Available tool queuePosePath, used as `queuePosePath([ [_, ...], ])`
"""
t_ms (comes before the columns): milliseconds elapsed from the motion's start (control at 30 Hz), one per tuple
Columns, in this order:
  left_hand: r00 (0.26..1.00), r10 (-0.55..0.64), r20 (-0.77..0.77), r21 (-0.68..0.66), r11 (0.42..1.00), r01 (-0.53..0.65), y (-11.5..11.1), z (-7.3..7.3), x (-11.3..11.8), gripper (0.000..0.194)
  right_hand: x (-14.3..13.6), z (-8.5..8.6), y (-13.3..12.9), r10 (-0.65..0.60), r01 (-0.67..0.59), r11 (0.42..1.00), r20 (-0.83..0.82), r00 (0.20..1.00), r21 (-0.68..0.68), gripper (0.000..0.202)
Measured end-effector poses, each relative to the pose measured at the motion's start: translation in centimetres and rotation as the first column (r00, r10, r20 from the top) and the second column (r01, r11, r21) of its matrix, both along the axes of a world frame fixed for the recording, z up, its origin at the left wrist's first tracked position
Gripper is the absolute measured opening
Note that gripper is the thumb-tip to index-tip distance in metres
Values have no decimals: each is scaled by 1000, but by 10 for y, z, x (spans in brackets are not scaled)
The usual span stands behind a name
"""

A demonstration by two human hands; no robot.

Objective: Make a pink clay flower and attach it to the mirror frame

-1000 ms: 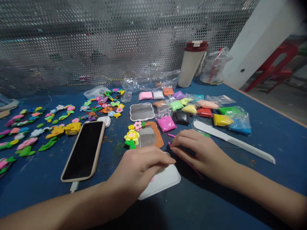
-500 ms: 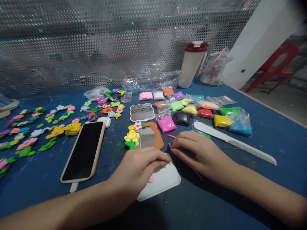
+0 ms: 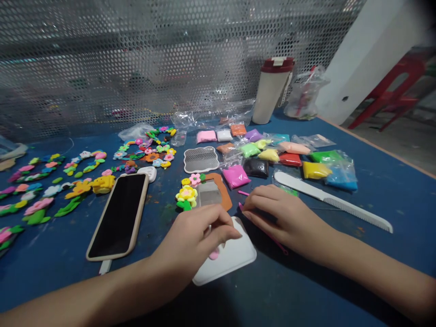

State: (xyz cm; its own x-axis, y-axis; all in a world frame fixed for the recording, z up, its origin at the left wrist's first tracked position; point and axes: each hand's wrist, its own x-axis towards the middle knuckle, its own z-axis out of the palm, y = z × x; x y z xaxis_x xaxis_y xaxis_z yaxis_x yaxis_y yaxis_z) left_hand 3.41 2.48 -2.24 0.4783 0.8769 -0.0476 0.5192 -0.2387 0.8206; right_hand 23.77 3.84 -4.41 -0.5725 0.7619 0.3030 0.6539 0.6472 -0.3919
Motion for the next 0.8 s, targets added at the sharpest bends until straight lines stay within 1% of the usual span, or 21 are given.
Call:
queuePosePath([
  [33,1000,6,-5,8,1000,-6,0,0,0,9,0,0,0,1,-1,1000,3,1000,-4,12],
  [100,1000,4,-29,81,997,-1,0,-1,1,4,0,-1,0,4,-4,1000,9,1000,-11,13],
  [233,996,-19,-88,165,986,33,1,-3,-2,11,0,-1,1,10,-10,1000,6,1000,-3,12],
  [267,993,-30,-112,218,974,54,1,-4,-2,9,1,-1,0,9,-9,1000,3,1000,-4,12],
  [300,988,-50,-147,302,949,93,1,-5,-3,10,1,0,0,9,-9,1000,-1,1000,-8,12],
  [333,978,-79,-192,400,904,151,1,-6,-4,12,1,0,0,12,-12,1000,-3,1000,-13,12],
  [400,948,-149,-280,559,778,287,1,-8,-6,18,1,0,0,30,-30,999,-4,1000,-22,14],
  [433,932,-185,-312,595,726,344,2,-10,-7,20,1,0,0,38,-38,999,-3,999,-22,14],
  [467,919,-213,-331,611,693,381,2,-11,-8,21,1,0,0,43,-43,999,-1,999,-21,15],
  [533,909,-235,-344,622,668,408,3,-14,-9,22,1,-1,0,42,-42,999,-1,999,-17,15],
  [633,905,-231,-358,617,669,414,3,-16,-10,24,1,-1,0,38,-38,999,8,999,-8,14],
  [667,905,-242,-351,609,675,416,2,-15,-10,25,1,-1,0,40,-40,999,13,999,-5,14],
  [700,908,-253,-333,588,698,409,2,-14,-9,25,1,-1,0,40,-40,999,17,999,-1,14],
  [733,920,-253,-301,542,748,383,1,-12,-8,24,1,-1,0,40,-40,999,19,999,2,14],
  [767,937,-242,-252,455,825,335,1,-10,-7,22,1,-1,0,39,-39,999,20,999,6,14],
  [800,960,-209,-185,321,911,260,1,-7,-5,20,0,-1,0,36,-37,999,21,999,10,14],
])
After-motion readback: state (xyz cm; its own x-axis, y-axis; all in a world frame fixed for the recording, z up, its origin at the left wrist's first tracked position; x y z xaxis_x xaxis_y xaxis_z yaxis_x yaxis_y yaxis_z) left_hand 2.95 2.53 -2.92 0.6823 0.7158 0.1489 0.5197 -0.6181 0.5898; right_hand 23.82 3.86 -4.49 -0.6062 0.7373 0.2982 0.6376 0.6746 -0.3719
